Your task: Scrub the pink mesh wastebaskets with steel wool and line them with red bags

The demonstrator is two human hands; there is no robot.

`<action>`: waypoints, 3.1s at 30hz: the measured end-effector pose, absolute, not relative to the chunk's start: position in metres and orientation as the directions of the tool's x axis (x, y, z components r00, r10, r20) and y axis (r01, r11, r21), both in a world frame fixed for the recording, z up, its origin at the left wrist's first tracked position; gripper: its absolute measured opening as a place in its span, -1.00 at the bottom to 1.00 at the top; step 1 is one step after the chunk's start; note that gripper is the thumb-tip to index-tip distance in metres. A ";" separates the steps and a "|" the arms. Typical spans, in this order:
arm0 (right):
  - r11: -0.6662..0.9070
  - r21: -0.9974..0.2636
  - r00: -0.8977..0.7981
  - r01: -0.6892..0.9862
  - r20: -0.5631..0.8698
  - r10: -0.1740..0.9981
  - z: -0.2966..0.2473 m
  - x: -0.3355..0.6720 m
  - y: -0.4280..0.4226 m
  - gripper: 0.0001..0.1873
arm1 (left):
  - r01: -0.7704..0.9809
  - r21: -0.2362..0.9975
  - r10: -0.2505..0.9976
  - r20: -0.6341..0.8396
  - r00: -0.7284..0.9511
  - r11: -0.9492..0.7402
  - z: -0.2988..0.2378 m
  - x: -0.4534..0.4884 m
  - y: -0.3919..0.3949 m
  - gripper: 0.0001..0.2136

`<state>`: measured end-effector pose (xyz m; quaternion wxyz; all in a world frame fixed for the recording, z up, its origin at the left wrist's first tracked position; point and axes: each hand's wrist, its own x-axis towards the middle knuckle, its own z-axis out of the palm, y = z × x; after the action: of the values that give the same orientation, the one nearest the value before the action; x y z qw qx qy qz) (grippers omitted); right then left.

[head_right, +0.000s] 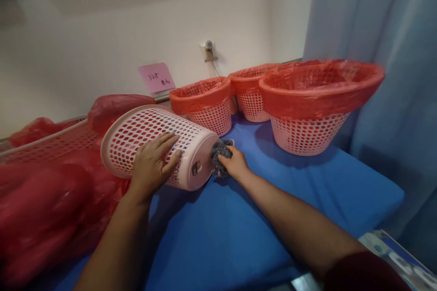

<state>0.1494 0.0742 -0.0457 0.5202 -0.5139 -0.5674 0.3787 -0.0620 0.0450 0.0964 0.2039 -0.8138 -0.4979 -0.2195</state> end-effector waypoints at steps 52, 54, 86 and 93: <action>-0.014 -0.965 0.023 0.261 -0.008 1.000 -0.024 0.158 0.099 -0.86 | 0.895 -0.087 0.711 0.576 0.404 -0.438 0.092 -0.069 0.046 -0.53; -0.054 -0.973 -0.042 0.222 -0.065 0.997 -0.033 0.150 0.086 -0.92 | 0.895 -0.088 0.708 0.580 0.403 -0.438 0.092 -0.069 0.046 -0.53; 0.252 -0.831 0.060 0.495 0.322 0.945 -0.075 0.183 0.083 -0.54 | 0.901 0.073 0.658 0.709 0.255 -0.428 0.101 -0.079 0.033 -0.60; 0.264 -0.883 0.104 0.387 0.327 0.939 -0.078 0.180 0.082 -0.52 | 0.918 0.359 0.590 0.783 -0.196 -0.171 0.115 -0.156 0.056 -0.44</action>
<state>0.1799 0.0815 -0.0780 0.5081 -0.5422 -0.6115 0.2718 -0.1556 0.0557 0.1147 0.1767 -0.6088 -0.6191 -0.4635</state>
